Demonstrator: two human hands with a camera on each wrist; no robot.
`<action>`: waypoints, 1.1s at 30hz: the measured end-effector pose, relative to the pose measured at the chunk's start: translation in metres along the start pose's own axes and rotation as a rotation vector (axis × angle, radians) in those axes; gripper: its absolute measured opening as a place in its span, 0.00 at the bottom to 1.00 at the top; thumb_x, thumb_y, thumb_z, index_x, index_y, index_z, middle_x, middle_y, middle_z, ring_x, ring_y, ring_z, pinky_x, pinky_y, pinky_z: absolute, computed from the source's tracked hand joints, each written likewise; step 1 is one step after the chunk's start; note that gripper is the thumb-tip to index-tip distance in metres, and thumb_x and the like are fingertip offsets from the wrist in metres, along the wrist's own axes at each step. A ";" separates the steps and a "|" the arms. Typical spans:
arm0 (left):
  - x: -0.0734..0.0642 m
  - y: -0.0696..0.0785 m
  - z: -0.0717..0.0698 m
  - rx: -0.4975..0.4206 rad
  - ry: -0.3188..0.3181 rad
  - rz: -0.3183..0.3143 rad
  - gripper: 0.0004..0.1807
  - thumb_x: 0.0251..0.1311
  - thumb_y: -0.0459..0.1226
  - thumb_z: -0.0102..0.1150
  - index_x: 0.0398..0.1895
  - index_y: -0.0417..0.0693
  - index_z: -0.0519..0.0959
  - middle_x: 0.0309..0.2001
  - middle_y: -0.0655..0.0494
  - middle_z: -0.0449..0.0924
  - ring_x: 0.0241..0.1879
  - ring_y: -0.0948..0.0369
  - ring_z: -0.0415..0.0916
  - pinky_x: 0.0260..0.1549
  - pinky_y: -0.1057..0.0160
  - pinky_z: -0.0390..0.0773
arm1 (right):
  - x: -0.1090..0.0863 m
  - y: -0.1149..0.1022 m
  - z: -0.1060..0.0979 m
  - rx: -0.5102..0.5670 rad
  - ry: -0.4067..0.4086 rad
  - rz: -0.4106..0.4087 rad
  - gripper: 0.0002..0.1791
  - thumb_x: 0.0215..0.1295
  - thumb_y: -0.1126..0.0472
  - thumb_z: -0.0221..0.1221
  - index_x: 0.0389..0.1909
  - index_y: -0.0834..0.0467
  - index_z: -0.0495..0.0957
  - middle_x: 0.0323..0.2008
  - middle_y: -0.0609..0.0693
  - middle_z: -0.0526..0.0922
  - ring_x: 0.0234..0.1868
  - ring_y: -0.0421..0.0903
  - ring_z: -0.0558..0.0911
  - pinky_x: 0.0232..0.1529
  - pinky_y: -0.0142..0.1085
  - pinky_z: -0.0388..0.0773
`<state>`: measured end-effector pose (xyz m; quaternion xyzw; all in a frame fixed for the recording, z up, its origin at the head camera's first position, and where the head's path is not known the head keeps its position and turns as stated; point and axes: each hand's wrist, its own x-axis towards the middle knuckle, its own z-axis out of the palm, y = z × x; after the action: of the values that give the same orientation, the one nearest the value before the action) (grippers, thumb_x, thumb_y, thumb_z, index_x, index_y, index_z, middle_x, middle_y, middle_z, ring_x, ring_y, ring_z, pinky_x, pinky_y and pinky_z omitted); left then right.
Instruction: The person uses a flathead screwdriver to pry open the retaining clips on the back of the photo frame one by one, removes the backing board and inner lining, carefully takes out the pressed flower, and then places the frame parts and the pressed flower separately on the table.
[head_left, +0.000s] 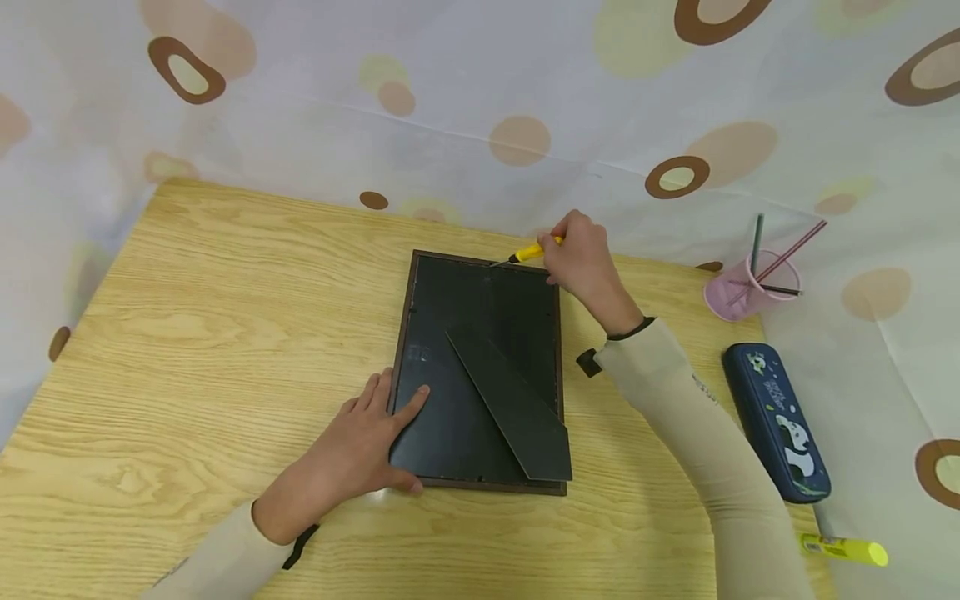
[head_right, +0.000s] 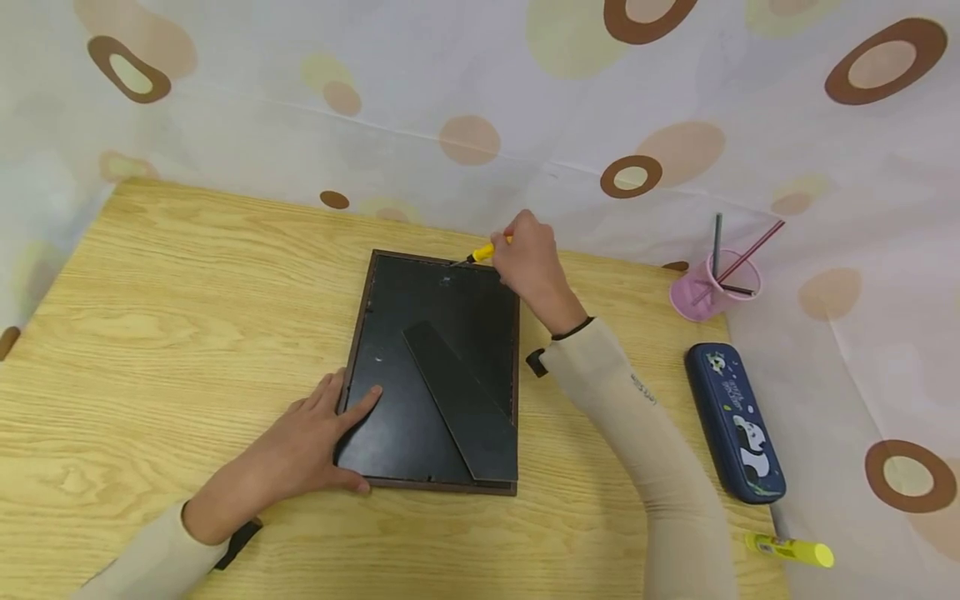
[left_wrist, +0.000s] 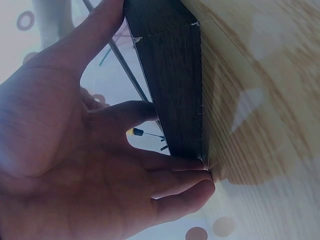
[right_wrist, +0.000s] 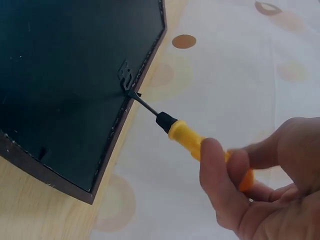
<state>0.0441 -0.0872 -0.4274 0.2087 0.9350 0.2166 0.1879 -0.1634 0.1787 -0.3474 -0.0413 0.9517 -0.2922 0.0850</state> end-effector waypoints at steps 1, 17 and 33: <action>0.000 0.000 0.000 -0.001 0.000 0.001 0.63 0.38 0.60 0.79 0.78 0.48 0.59 0.73 0.23 0.46 0.73 0.30 0.48 0.60 0.34 0.66 | 0.000 0.000 0.000 -0.002 0.013 -0.013 0.16 0.76 0.56 0.54 0.47 0.68 0.70 0.43 0.64 0.76 0.25 0.56 0.85 0.26 0.38 0.83; -0.001 0.000 -0.001 -0.005 -0.006 -0.001 0.63 0.39 0.61 0.78 0.78 0.47 0.59 0.73 0.23 0.46 0.72 0.30 0.48 0.60 0.34 0.66 | -0.010 -0.018 0.004 0.029 -0.024 -0.146 0.13 0.71 0.57 0.61 0.43 0.63 0.72 0.35 0.58 0.78 0.24 0.50 0.84 0.31 0.40 0.82; -0.001 0.000 -0.003 0.057 -0.004 0.026 0.62 0.41 0.63 0.76 0.78 0.48 0.59 0.72 0.22 0.49 0.72 0.30 0.51 0.59 0.35 0.67 | -0.028 -0.014 0.024 0.176 -0.303 -0.165 0.10 0.66 0.64 0.65 0.42 0.64 0.75 0.33 0.59 0.84 0.33 0.58 0.87 0.40 0.50 0.85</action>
<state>0.0436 -0.0889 -0.4249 0.2266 0.9376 0.1920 0.1810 -0.1307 0.1576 -0.3555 -0.1553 0.8921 -0.3706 0.2066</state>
